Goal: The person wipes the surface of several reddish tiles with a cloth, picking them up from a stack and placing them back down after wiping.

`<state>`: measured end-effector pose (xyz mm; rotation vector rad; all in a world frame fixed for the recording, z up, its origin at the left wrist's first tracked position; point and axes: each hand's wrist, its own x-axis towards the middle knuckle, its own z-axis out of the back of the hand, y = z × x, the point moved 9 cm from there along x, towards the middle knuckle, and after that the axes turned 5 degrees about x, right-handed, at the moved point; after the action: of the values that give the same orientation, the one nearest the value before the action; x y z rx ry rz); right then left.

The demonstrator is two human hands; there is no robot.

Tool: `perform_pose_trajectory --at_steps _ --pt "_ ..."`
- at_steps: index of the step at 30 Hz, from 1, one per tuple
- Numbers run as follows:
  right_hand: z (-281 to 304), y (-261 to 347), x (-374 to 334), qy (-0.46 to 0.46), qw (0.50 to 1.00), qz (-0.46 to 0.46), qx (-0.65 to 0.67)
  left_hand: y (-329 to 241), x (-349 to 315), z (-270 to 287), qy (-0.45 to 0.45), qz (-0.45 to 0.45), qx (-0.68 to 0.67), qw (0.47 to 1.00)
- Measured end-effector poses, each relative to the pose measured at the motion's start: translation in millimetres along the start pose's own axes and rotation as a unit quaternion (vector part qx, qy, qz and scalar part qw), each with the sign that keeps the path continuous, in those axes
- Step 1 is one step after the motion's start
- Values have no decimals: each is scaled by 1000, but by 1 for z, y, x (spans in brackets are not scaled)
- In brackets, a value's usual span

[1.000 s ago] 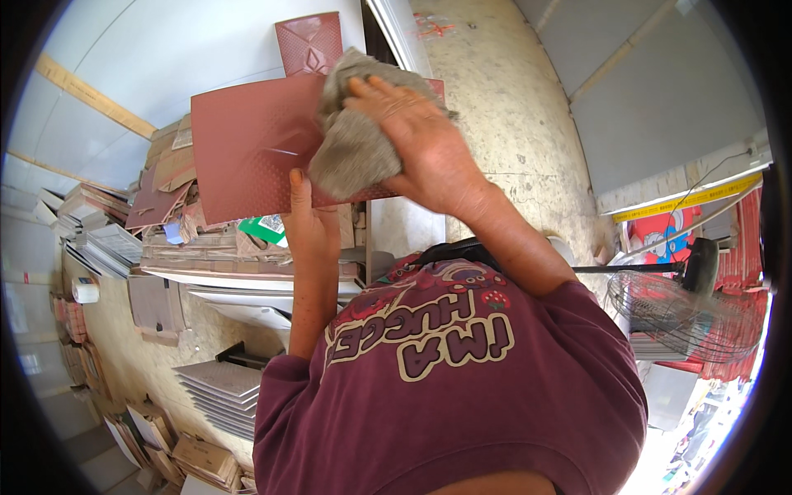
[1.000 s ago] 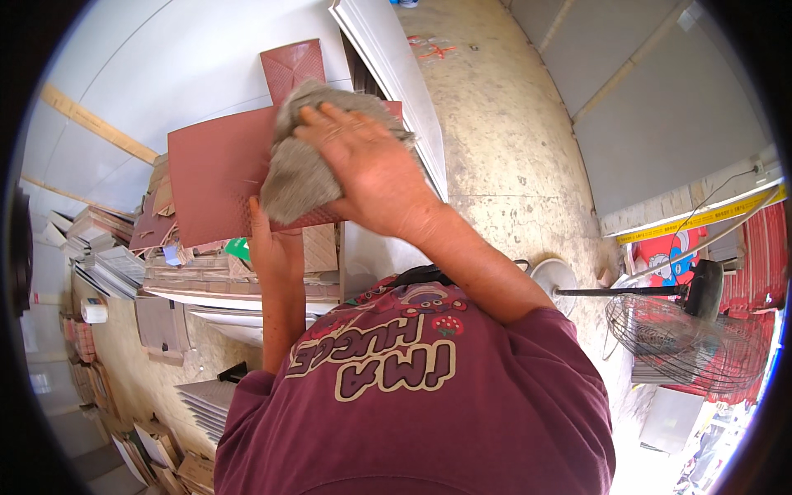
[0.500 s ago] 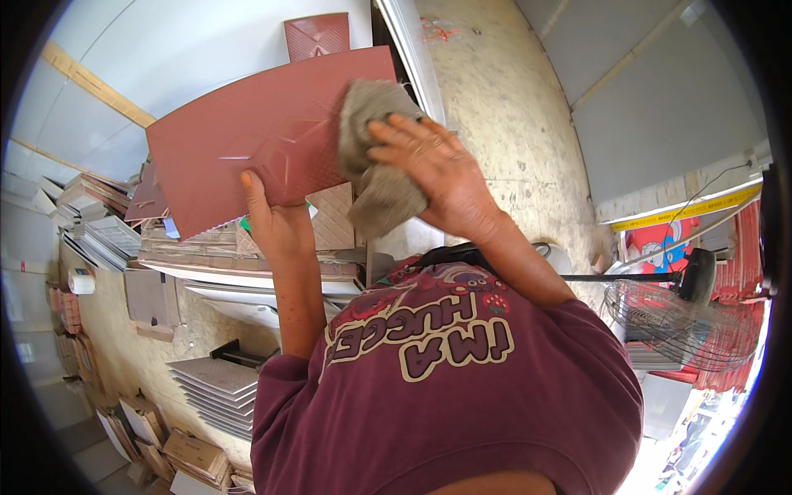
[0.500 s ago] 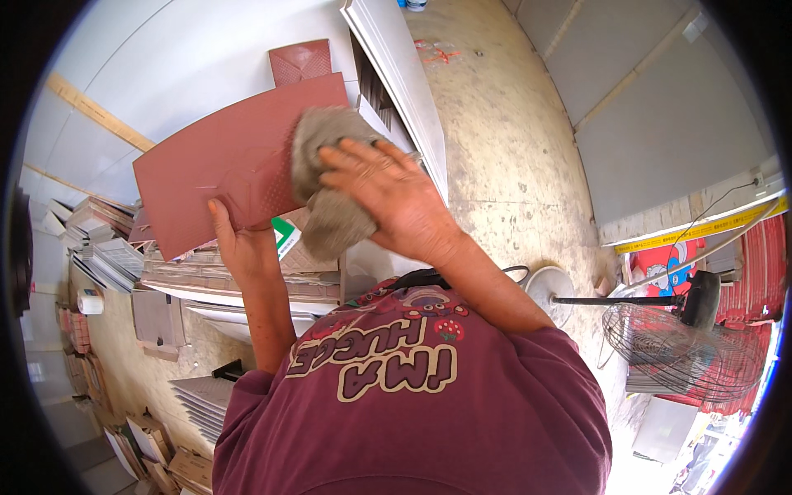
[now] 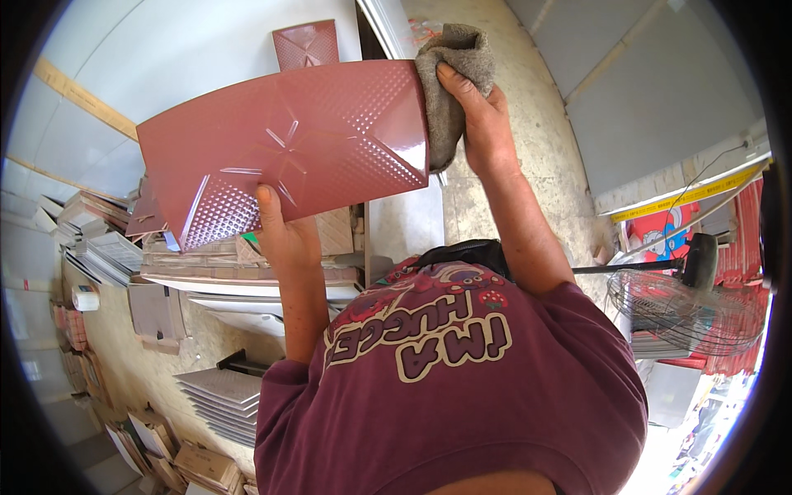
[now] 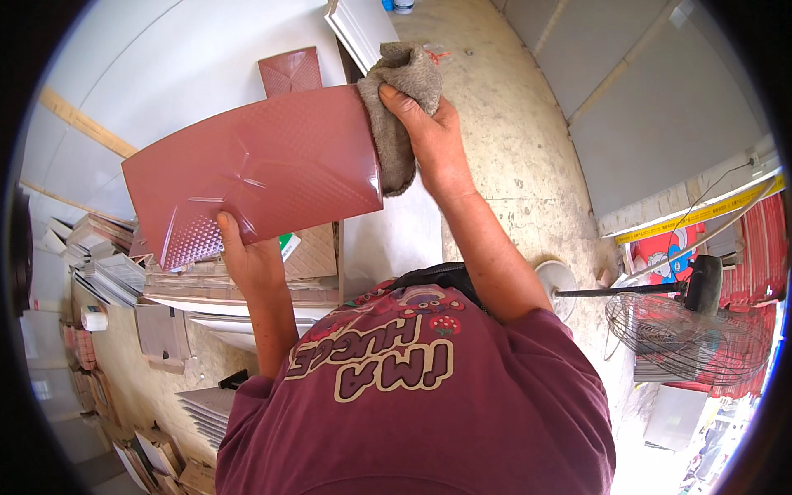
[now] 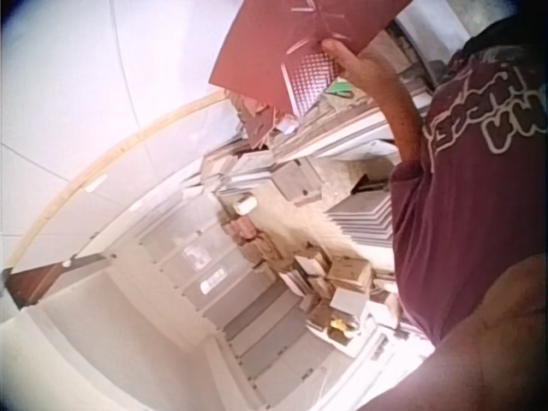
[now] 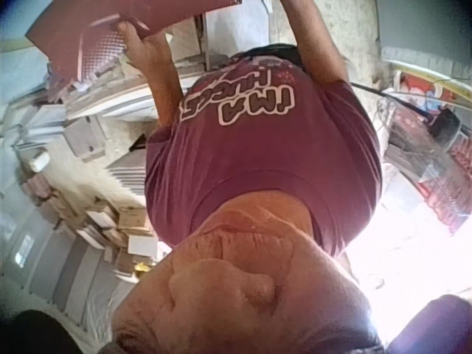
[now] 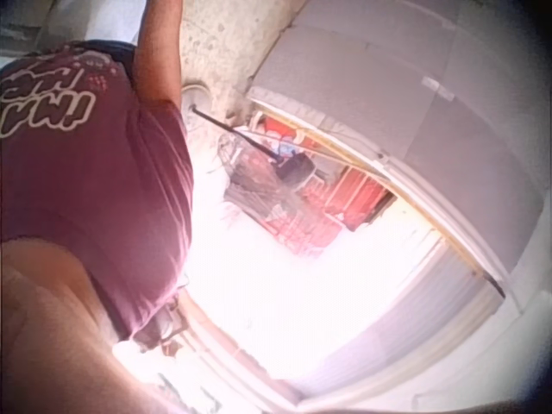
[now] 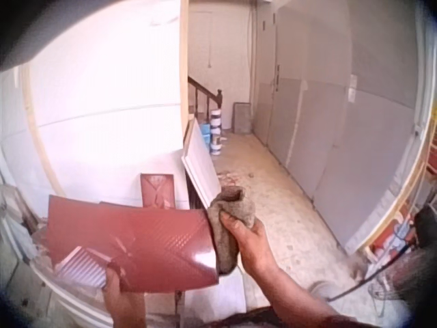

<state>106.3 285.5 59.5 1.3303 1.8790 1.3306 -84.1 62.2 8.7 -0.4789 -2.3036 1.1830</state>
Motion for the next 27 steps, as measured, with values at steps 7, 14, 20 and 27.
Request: perform_pose_trajectory --at_steps 7,14,20,27 --pt "-4 -26 -22 29 997 -55 48 -4 1 7 -8 -3 76 997" --pt "1 -61 -63 122 985 -111 -51 -2 10 22 -100 33 -111 988" --pt "13 -26 -41 118 974 2 -191 -13 15 25 -101 -14 -55 993" --pt "-33 59 -41 76 890 362 -267 10 5 4 -31 30 -1 999"
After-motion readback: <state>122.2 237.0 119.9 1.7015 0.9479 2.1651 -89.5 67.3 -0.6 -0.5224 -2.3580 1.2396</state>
